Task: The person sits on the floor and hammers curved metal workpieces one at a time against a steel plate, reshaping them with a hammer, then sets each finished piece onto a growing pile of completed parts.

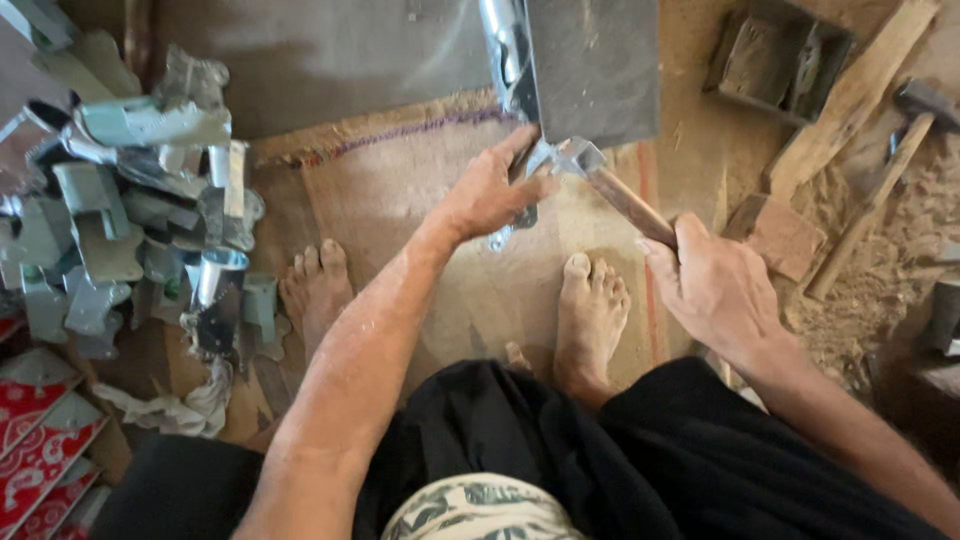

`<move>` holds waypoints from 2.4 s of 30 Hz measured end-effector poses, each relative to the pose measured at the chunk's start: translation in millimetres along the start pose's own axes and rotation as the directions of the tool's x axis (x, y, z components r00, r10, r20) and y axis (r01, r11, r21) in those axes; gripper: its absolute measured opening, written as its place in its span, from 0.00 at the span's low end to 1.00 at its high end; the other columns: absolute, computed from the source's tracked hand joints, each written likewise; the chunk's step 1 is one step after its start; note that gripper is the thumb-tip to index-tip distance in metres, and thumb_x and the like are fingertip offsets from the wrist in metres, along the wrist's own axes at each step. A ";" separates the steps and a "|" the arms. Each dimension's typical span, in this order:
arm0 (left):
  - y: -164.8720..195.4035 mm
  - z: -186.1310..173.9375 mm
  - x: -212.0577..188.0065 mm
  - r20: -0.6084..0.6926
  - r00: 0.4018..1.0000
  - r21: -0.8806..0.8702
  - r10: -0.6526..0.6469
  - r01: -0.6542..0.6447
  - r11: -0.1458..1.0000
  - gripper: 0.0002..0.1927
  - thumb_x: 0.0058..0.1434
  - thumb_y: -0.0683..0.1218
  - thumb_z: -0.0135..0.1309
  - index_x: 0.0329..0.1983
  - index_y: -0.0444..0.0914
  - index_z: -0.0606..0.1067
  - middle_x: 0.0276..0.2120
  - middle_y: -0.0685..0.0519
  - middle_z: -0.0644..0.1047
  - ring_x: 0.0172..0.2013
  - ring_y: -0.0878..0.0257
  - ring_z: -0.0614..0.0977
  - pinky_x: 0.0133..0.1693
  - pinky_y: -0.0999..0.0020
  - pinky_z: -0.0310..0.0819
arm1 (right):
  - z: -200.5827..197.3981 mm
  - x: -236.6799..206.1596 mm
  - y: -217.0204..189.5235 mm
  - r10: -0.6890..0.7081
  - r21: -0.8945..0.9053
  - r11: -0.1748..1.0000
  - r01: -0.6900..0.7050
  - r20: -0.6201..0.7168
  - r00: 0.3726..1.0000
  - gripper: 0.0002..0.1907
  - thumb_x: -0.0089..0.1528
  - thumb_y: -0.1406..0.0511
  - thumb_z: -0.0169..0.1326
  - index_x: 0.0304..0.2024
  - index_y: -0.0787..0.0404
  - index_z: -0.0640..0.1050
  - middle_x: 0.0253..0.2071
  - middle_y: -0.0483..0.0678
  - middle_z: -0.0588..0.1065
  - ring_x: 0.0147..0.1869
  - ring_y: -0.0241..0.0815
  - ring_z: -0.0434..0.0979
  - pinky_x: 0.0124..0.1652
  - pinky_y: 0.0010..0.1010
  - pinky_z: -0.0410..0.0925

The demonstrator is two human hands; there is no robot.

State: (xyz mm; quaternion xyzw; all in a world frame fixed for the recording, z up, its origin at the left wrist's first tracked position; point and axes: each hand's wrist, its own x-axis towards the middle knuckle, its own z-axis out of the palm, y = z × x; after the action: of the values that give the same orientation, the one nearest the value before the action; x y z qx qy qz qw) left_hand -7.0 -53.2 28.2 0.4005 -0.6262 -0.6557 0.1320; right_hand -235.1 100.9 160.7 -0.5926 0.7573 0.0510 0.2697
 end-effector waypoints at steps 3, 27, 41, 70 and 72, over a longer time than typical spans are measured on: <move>5.0 -0.2 -1.3 -0.013 1.000 -0.018 0.003 -0.003 1.000 0.38 0.56 0.53 0.62 0.70 0.38 0.66 0.51 0.44 0.81 0.50 0.58 0.82 0.54 0.63 0.74 | -0.9 -4.6 -1.1 -0.149 0.134 0.973 0.189 -0.266 0.952 0.14 0.70 0.59 0.51 0.45 0.66 0.72 0.29 0.61 0.76 0.28 0.56 0.79 0.30 0.46 0.71; -4.0 0.8 4.6 -0.027 0.999 0.006 0.045 -0.044 0.999 0.39 0.57 0.51 0.62 0.70 0.35 0.65 0.56 0.42 0.79 0.54 0.58 0.81 0.57 0.63 0.72 | -9.2 -2.1 -13.6 -0.142 0.111 0.979 0.170 -0.225 0.964 0.16 0.67 0.56 0.52 0.39 0.63 0.72 0.24 0.61 0.75 0.28 0.65 0.78 0.29 0.52 0.69; -6.6 -3.2 9.7 0.000 0.998 0.002 0.056 -0.056 0.998 0.43 0.54 0.54 0.63 0.70 0.33 0.64 0.58 0.41 0.78 0.57 0.55 0.80 0.58 0.62 0.71 | 7.5 7.2 8.9 -0.108 -0.090 0.991 0.101 -0.085 0.990 0.19 0.67 0.53 0.51 0.35 0.63 0.71 0.21 0.57 0.75 0.23 0.56 0.76 0.24 0.45 0.67; -16.4 -5.8 18.9 -0.007 0.999 0.189 0.033 -0.031 0.981 0.41 0.54 0.54 0.63 0.69 0.35 0.66 0.51 0.37 0.79 0.51 0.49 0.81 0.54 0.59 0.73 | 12.1 32.1 34.4 -0.488 0.070 0.730 0.680 -0.644 0.589 0.10 0.72 0.65 0.46 0.42 0.67 0.74 0.36 0.56 0.74 0.35 0.47 0.74 0.34 0.37 0.68; -16.1 -6.5 19.4 0.007 1.000 0.176 0.022 -0.023 0.984 0.41 0.53 0.54 0.63 0.69 0.35 0.67 0.51 0.38 0.79 0.51 0.51 0.81 0.54 0.60 0.72 | -3.4 34.8 31.6 -0.140 -0.003 0.990 0.142 -0.188 0.972 0.16 0.70 0.56 0.51 0.36 0.61 0.71 0.28 0.54 0.74 0.27 0.47 0.71 0.29 0.38 0.67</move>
State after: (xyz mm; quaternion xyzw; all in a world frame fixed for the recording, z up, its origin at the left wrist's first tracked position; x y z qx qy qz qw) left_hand -9.8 -68.0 7.0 0.4019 -0.6866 -0.5972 0.1016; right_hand -270.8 78.5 139.6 -0.6457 0.7355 -0.0283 0.2030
